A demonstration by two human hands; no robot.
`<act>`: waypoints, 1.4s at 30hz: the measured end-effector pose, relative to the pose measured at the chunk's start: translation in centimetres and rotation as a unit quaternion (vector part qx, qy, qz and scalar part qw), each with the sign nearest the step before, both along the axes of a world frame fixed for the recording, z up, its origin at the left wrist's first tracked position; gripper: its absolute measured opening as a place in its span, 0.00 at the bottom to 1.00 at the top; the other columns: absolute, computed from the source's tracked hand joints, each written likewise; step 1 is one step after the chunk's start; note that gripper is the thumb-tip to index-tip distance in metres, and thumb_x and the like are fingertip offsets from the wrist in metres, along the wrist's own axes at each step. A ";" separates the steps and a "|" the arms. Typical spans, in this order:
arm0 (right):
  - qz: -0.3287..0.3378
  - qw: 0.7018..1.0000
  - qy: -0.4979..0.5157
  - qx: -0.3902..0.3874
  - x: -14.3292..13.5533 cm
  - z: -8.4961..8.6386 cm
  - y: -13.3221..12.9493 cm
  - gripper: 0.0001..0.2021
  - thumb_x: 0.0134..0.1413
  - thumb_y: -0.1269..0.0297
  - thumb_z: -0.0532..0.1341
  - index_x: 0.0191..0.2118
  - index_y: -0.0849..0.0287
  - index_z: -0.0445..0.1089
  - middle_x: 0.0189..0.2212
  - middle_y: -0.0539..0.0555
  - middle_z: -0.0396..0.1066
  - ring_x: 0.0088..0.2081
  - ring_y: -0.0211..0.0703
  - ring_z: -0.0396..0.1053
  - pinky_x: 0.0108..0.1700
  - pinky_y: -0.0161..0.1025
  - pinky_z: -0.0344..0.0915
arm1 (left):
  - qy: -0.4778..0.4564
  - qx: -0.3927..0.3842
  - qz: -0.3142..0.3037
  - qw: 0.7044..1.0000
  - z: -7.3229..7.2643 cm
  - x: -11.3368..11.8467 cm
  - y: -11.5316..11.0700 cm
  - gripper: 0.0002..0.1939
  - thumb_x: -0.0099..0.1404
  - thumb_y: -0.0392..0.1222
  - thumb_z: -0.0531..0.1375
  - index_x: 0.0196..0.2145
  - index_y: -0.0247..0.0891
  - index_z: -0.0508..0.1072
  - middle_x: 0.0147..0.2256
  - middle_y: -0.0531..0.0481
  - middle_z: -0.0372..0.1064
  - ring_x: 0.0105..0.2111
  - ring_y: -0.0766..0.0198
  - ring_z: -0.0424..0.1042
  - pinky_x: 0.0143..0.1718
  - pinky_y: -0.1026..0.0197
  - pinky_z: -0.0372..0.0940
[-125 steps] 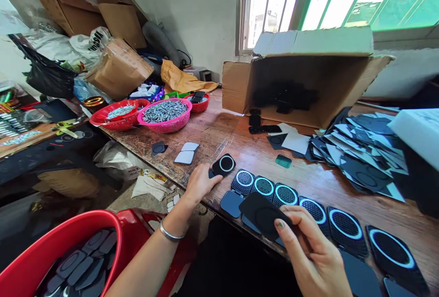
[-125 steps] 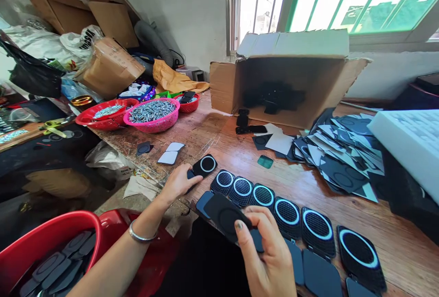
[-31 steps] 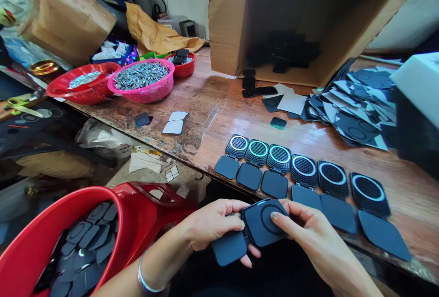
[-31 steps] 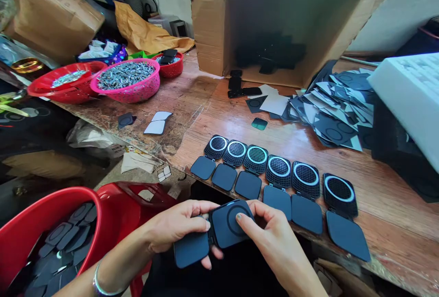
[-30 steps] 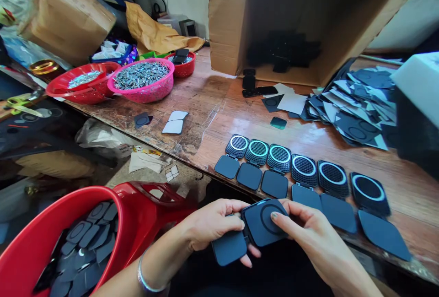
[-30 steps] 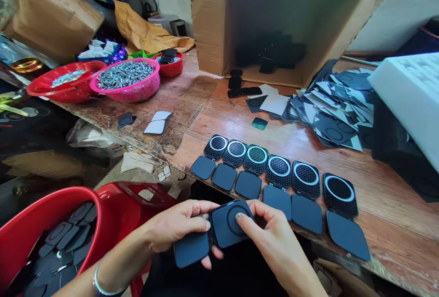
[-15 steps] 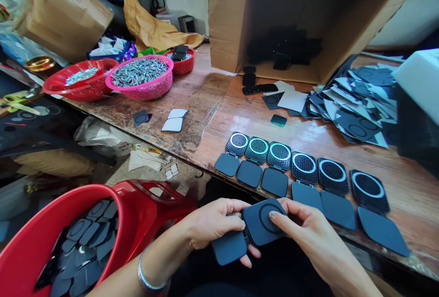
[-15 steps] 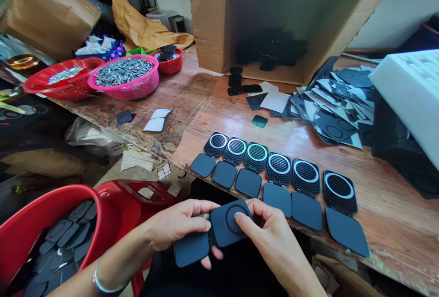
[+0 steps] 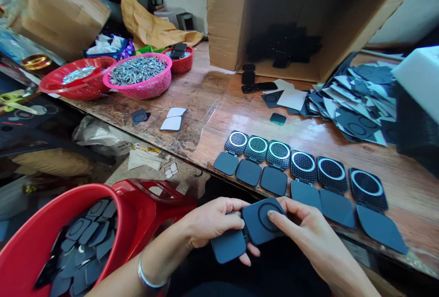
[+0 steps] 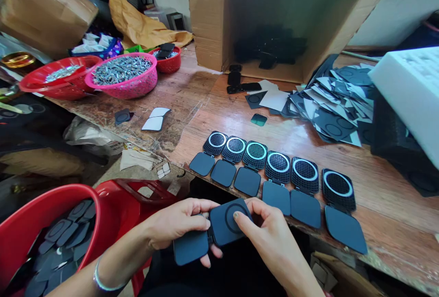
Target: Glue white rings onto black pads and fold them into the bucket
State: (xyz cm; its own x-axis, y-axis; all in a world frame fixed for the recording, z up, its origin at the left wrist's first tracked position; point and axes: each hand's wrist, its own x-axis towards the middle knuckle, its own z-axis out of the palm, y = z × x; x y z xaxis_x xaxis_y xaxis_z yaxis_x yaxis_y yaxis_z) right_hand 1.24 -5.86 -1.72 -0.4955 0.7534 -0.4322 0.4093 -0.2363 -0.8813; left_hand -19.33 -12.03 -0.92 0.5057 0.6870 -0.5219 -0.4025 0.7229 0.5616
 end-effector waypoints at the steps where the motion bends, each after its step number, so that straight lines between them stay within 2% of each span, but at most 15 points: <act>1: 0.001 1.000 -0.002 0.000 0.0 0.0 0.0 0.18 0.53 0.48 0.62 0.29 0.61 0.72 0.29 0.52 0.71 0.32 0.41 0.63 0.35 0.37 0.61 | -0.001 0.000 0.000 1.000 0.0 0.0 0.0 0.20 0.56 0.31 0.58 0.48 0.35 0.74 0.33 0.45 0.74 0.27 0.63 0.77 0.27 0.63 0.73; 8: -0.005 1.000 0.001 0.011 -0.2 0.0 0.0 0.18 0.53 0.48 0.62 0.27 0.60 0.69 0.27 0.52 0.70 0.31 0.41 0.62 0.34 0.36 0.61 | 0.008 -0.008 -0.002 1.000 -0.2 0.0 0.1 0.21 0.55 0.31 0.58 0.48 0.35 0.75 0.34 0.45 0.74 0.29 0.61 0.78 0.27 0.63 0.74; 15: -0.002 1.000 -0.007 0.013 0.0 0.0 -0.2 0.18 0.53 0.47 0.61 0.29 0.60 0.71 0.29 0.53 0.71 0.32 0.42 0.63 0.35 0.37 0.62 | 0.012 -0.009 -0.004 1.000 -0.1 0.0 0.1 0.22 0.54 0.32 0.59 0.48 0.35 0.74 0.34 0.44 0.74 0.29 0.61 0.78 0.27 0.63 0.74; 19: 0.000 1.000 -0.010 0.017 -0.1 0.1 -0.3 0.18 0.53 0.48 0.61 0.33 0.60 0.74 0.32 0.54 0.73 0.35 0.44 0.66 0.38 0.38 0.64 | 0.013 -0.007 -0.001 1.000 -0.1 0.0 0.0 0.19 0.57 0.36 0.62 0.48 0.35 0.74 0.34 0.44 0.74 0.29 0.61 0.78 0.27 0.62 0.73; 25: -0.011 0.998 -0.025 0.057 -0.4 0.2 -0.5 0.17 0.53 0.49 0.61 0.32 0.59 0.75 0.31 0.54 0.75 0.34 0.45 0.68 0.36 0.38 0.64 | 0.026 -0.002 0.007 1.000 -0.3 0.1 -0.2 0.17 0.58 0.43 0.64 0.45 0.34 0.73 0.34 0.43 0.75 0.30 0.60 0.78 0.29 0.62 0.73; 31: -0.029 0.989 -0.037 0.140 -0.6 0.0 -1.2 0.13 0.56 0.54 0.59 0.30 0.58 0.73 0.32 0.52 0.74 0.35 0.43 0.70 0.37 0.36 0.65 | 0.084 0.012 0.011 0.996 0.2 0.4 -0.3 0.15 0.59 0.39 0.61 0.44 0.36 0.73 0.30 0.47 0.75 0.30 0.60 0.78 0.29 0.62 0.72; 35: -0.033 0.973 -0.064 0.220 -0.7 -0.4 -1.9 0.13 0.59 0.56 0.58 0.29 0.56 0.71 0.37 0.53 0.74 0.38 0.42 0.71 0.37 0.35 0.66 | 0.114 0.016 0.016 0.993 0.4 0.5 -0.4 0.18 0.59 0.38 0.59 0.48 0.37 0.73 0.31 0.46 0.76 0.30 0.61 0.78 0.29 0.64 0.72; 38: -0.048 0.940 -0.103 0.323 -0.8 -0.6 -2.3 0.13 0.60 0.55 0.59 0.27 0.56 0.69 0.40 0.54 0.73 0.37 0.43 0.72 0.36 0.36 0.66 | 0.140 0.035 0.026 0.989 0.4 0.7 -0.5 0.20 0.61 0.38 0.58 0.51 0.38 0.73 0.33 0.47 0.75 0.31 0.62 0.78 0.29 0.64 0.73; 42: -0.060 0.874 -0.124 0.467 -1.0 -0.8 -2.6 0.10 0.64 0.59 0.57 0.35 0.57 0.70 0.45 0.57 0.71 0.41 0.45 0.72 0.42 0.39 0.67 | 0.193 0.097 0.050 0.975 0.6 1.2 -0.6 0.20 0.64 0.40 0.56 0.53 0.37 0.73 0.34 0.46 0.74 0.31 0.62 0.78 0.30 0.63 0.73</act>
State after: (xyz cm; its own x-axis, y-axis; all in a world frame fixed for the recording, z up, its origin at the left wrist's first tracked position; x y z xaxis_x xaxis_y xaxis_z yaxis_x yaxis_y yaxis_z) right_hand 0.24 -8.48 -2.50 -0.3681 0.8746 0.3155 0.6358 0.4844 -0.6010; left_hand -18.16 -12.62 -0.33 0.2229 0.8274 -0.5155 -0.1973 0.5562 0.8073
